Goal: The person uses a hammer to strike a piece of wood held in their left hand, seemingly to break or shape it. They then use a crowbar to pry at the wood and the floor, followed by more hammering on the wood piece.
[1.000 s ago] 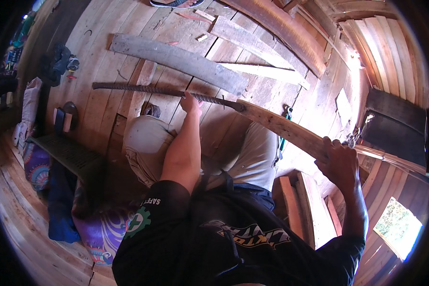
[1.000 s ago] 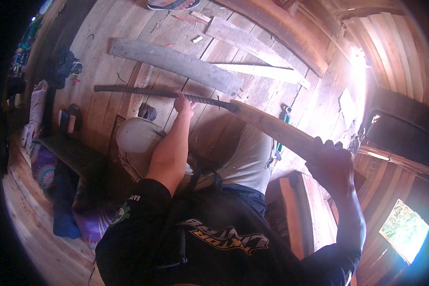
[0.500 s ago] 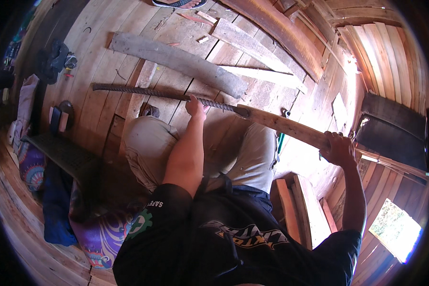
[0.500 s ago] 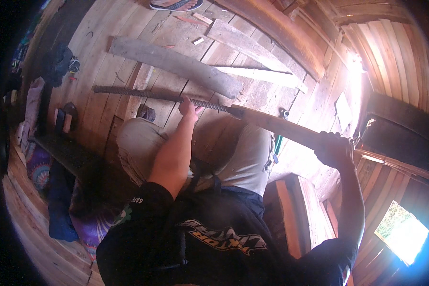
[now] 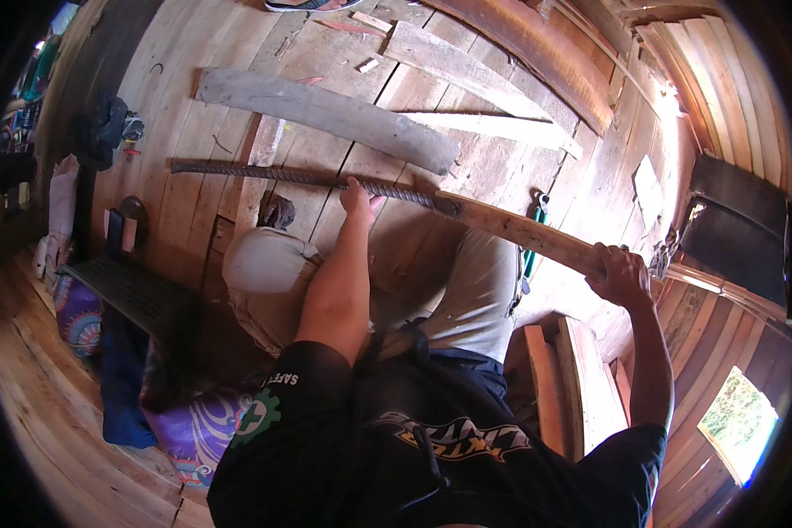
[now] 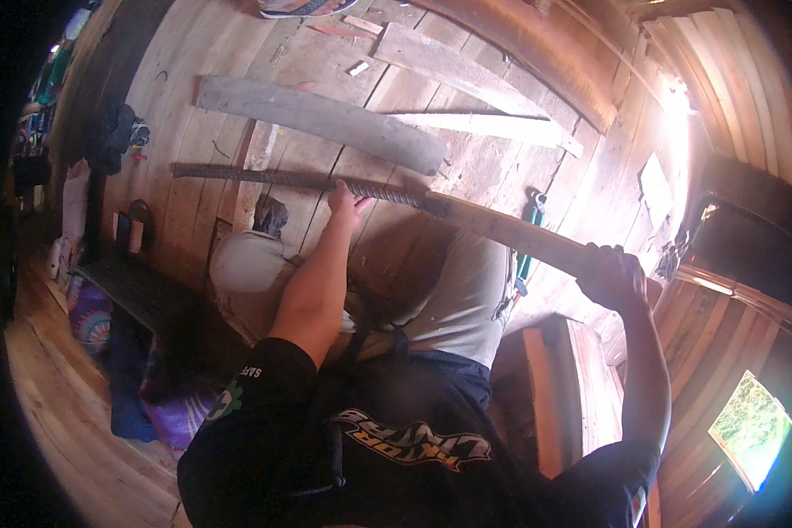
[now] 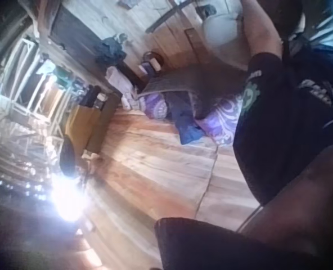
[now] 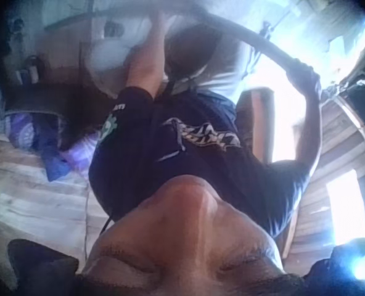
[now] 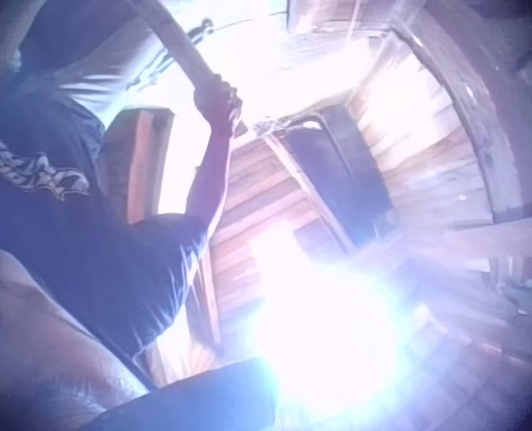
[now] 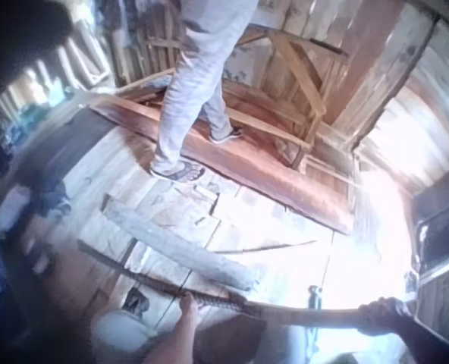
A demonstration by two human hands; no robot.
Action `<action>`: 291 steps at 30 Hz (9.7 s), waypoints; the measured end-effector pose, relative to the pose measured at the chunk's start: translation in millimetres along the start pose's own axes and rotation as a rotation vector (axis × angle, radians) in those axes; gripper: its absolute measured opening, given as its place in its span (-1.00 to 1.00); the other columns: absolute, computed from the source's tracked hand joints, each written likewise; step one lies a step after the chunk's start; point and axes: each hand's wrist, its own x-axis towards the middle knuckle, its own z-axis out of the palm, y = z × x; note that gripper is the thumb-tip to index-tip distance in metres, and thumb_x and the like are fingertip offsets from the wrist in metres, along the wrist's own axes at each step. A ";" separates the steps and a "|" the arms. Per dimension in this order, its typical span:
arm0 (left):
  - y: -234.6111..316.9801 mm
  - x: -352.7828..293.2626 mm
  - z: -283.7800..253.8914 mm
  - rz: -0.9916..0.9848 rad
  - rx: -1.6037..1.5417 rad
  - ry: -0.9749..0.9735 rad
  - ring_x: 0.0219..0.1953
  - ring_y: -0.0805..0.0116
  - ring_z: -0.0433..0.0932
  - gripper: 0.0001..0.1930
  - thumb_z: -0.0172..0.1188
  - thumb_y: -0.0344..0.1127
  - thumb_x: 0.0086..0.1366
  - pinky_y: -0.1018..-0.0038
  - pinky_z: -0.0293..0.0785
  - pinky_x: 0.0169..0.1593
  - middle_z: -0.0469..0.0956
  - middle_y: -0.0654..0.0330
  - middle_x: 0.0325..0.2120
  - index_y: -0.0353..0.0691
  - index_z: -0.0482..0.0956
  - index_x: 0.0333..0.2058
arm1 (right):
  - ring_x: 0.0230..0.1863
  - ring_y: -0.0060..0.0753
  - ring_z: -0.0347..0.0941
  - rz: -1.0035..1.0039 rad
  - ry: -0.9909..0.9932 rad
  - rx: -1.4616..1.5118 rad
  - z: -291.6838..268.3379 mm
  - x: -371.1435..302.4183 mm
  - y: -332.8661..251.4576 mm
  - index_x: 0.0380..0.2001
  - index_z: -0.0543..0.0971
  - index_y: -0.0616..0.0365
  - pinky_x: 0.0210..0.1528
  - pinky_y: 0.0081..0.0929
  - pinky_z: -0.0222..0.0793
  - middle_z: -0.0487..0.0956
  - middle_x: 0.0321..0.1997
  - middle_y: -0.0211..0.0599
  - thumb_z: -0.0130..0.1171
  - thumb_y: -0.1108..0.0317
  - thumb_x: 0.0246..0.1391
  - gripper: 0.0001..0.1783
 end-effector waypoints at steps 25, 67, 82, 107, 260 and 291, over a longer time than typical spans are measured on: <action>168.0 134.6 -97.2 1.056 1.299 1.076 0.25 -0.36 -0.03 -0.29 -0.01 0.06 0.20 -0.14 0.00 0.22 0.06 -0.31 0.19 -0.49 0.19 0.09 | -0.35 -0.13 0.48 -0.053 0.035 0.013 39.4 15.0 30.4 -0.05 0.40 0.18 -0.22 -0.15 0.38 0.47 -0.31 -0.17 0.26 0.19 -0.24 -0.39; 173.2 103.8 -61.3 0.859 1.482 0.921 0.19 -0.06 0.24 -0.22 -0.17 0.30 0.22 -0.06 -0.44 0.33 0.36 -0.06 0.08 -0.35 0.32 0.11 | -0.40 -0.12 0.51 -0.159 0.030 0.083 158.9 44.9 104.6 0.00 0.41 0.13 -0.39 -0.24 0.47 0.51 -0.30 -0.13 0.30 0.16 -0.31 -0.30; 164.3 86.0 -36.3 0.873 1.386 0.903 0.25 0.00 0.17 -0.14 -0.18 0.35 0.20 0.07 -0.46 0.35 0.29 -0.06 0.15 -0.36 0.22 0.17 | 0.29 -0.10 0.15 -0.201 0.131 0.193 219.4 58.3 128.0 0.18 0.28 0.08 0.35 0.00 -0.05 0.23 0.29 -0.16 0.40 0.17 -0.51 0.01; 165.4 118.6 -60.8 0.953 1.396 0.892 0.26 -0.04 0.12 -0.03 -0.19 0.47 0.14 0.09 -0.42 0.35 0.25 -0.07 0.17 -0.36 0.18 0.20 | 0.30 0.00 0.15 -0.247 0.196 0.348 296.8 82.1 148.2 0.17 0.26 0.18 0.32 -0.05 0.02 0.24 0.28 -0.02 0.36 0.17 -0.55 0.04; 4.9 -91.7 56.7 0.964 1.966 -0.916 -0.25 -0.14 0.55 -0.71 0.08 -0.19 0.07 0.10 0.45 -0.16 0.56 -0.17 -0.41 -0.26 0.62 -0.34 | -0.45 0.17 0.45 0.289 0.299 1.330 -6.0 -92.8 -242.7 -0.37 0.34 0.20 -0.41 -0.06 0.31 0.48 -0.59 0.02 0.12 0.28 0.05 -0.76; 14.2 -123.3 53.0 1.047 2.056 -0.783 -0.24 -0.08 0.56 -0.73 0.14 -0.20 0.00 0.16 0.47 -0.16 0.57 -0.15 -0.37 -0.18 0.64 -0.34 | -0.69 -0.62 0.28 1.046 0.378 2.166 168.2 -101.2 -179.9 -0.45 0.44 0.17 -0.70 -0.55 0.21 0.35 -0.66 -0.46 0.17 0.27 0.03 -0.80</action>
